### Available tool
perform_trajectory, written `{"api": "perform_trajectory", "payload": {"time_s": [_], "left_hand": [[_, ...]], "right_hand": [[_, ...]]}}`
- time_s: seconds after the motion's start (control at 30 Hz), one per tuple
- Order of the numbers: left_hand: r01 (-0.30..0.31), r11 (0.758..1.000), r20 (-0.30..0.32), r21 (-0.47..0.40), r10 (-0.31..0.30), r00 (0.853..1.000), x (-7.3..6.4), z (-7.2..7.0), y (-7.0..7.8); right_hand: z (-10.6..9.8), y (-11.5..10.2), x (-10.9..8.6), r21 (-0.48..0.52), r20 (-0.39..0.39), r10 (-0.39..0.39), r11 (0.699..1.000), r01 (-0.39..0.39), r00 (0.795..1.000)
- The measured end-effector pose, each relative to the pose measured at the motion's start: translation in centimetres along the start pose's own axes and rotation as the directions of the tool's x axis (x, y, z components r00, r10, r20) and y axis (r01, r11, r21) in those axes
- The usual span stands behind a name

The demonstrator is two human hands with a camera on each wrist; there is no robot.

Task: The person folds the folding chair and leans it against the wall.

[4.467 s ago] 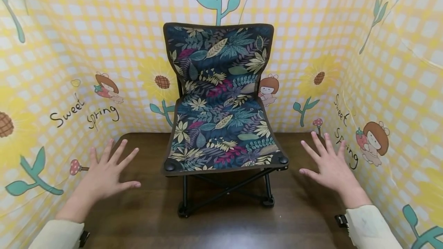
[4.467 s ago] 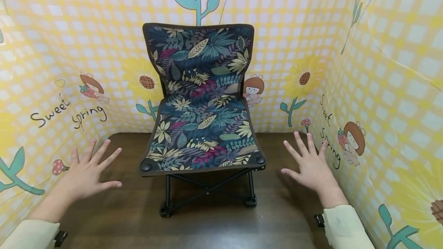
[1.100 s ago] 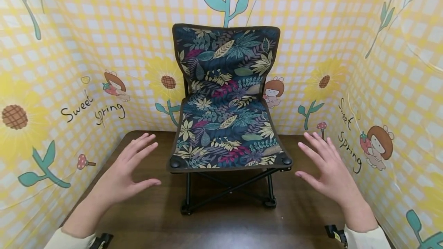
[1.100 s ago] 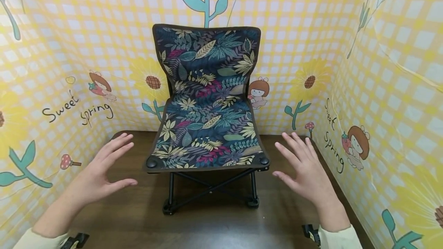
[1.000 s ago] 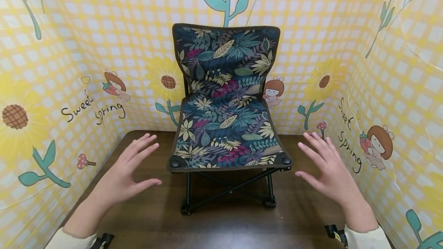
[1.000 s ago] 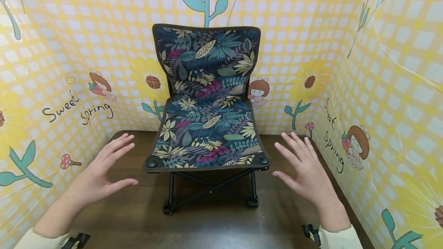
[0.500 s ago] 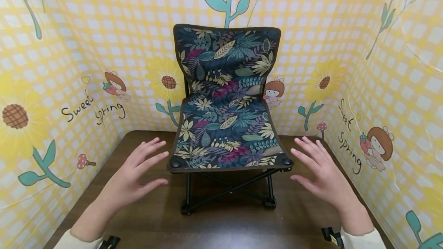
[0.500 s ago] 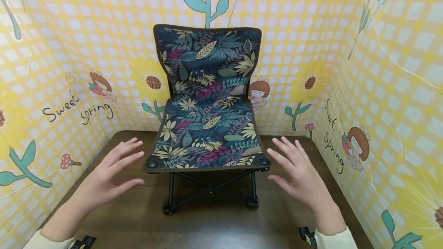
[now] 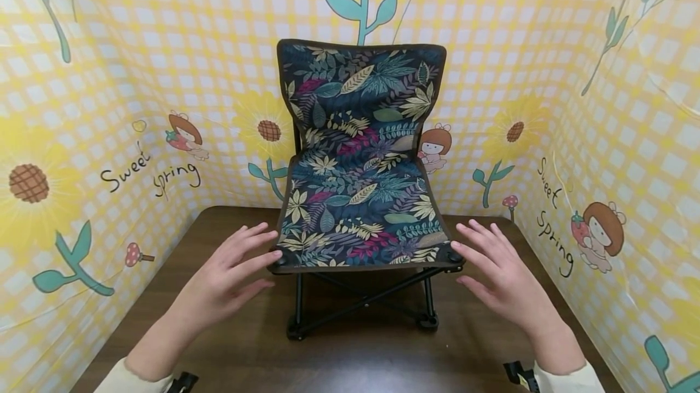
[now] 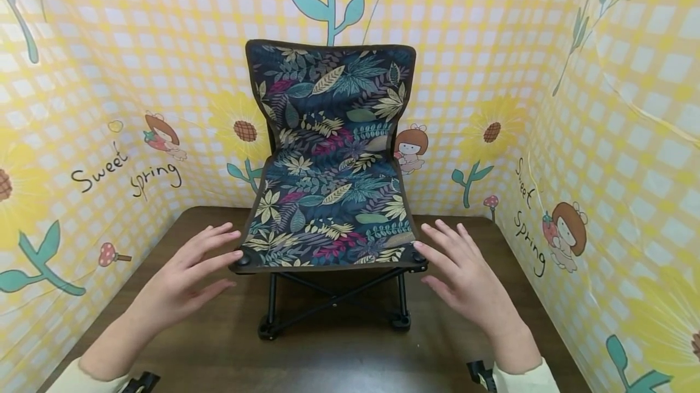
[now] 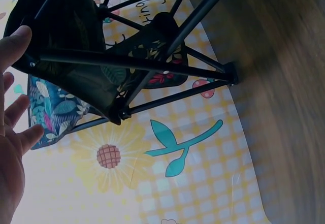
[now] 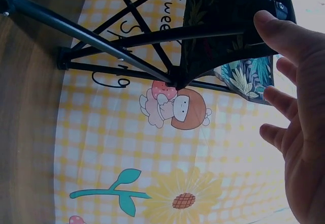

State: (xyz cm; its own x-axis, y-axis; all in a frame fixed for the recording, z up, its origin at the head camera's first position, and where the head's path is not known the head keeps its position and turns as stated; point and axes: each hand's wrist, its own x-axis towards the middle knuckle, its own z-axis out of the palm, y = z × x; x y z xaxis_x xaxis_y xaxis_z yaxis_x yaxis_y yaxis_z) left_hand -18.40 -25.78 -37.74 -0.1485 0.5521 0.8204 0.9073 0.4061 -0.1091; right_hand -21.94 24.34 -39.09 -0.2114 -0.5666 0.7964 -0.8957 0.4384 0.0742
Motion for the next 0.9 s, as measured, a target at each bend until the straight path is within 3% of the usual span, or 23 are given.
{"api": "perform_trajectory", "payload": {"time_s": [0.6, 0.9], "left_hand": [[-0.008, 1.0, 0.028, 0.016, 0.008, 1.0, 0.3, 1.3, 0.3], [-0.036, 0.998, 0.029, 0.053, 0.035, 0.999, 0.4, 1.8, 0.2]], "right_hand": [[1.2, -0.1, 0.1, -0.003, -0.028, -0.046, 0.999, 0.046, 0.999], [1.6, -0.2, 0.2, -0.015, -0.006, -0.037, 0.999, 0.037, 0.999]]}}
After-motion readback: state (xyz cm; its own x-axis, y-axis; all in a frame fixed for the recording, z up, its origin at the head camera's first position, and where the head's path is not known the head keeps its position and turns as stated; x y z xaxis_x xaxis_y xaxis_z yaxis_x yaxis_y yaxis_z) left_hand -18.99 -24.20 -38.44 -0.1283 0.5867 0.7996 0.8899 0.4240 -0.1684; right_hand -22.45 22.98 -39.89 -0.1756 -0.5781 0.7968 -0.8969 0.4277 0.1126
